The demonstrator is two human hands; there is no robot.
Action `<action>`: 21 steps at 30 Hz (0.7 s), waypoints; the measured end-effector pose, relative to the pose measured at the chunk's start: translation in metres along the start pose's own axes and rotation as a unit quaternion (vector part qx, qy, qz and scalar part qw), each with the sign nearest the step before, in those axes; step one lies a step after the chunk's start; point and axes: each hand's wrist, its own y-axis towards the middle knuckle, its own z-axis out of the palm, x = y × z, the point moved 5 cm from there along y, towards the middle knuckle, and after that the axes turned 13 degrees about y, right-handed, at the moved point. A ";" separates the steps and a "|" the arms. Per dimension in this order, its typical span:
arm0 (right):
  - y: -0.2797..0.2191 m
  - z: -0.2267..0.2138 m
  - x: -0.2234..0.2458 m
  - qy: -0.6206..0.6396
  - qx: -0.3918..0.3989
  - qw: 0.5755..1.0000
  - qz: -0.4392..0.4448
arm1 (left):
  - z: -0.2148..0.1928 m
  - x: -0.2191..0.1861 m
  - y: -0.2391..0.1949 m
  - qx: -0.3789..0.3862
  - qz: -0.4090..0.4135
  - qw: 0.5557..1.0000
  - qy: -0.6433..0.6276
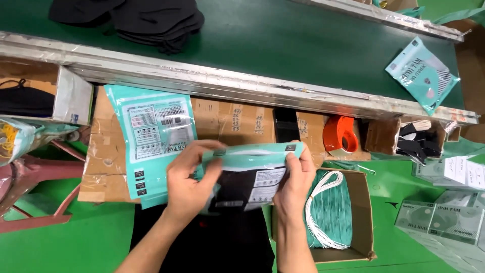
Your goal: Packing black face masks into teal plastic pouches on a factory production line.
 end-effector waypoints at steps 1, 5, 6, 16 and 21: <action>-0.001 -0.002 -0.002 -0.008 -0.033 0.999 0.004 | 0.005 0.005 -0.001 0.017 -0.018 0.999 -0.039; -0.011 -0.012 -0.010 -0.118 0.063 0.990 0.035 | 0.016 0.018 -0.006 0.043 -0.046 0.995 -0.082; -0.009 -0.010 -0.011 -0.108 0.077 0.990 0.043 | 0.014 0.016 -0.006 0.029 -0.047 0.996 -0.071; 0.033 0.031 0.002 -0.265 0.062 0.957 -0.101 | -0.005 0.050 0.048 0.006 0.123 0.992 0.001; 0.062 0.105 0.076 -0.434 0.099 0.796 -0.411 | -0.084 0.136 0.175 -0.168 0.212 0.886 0.376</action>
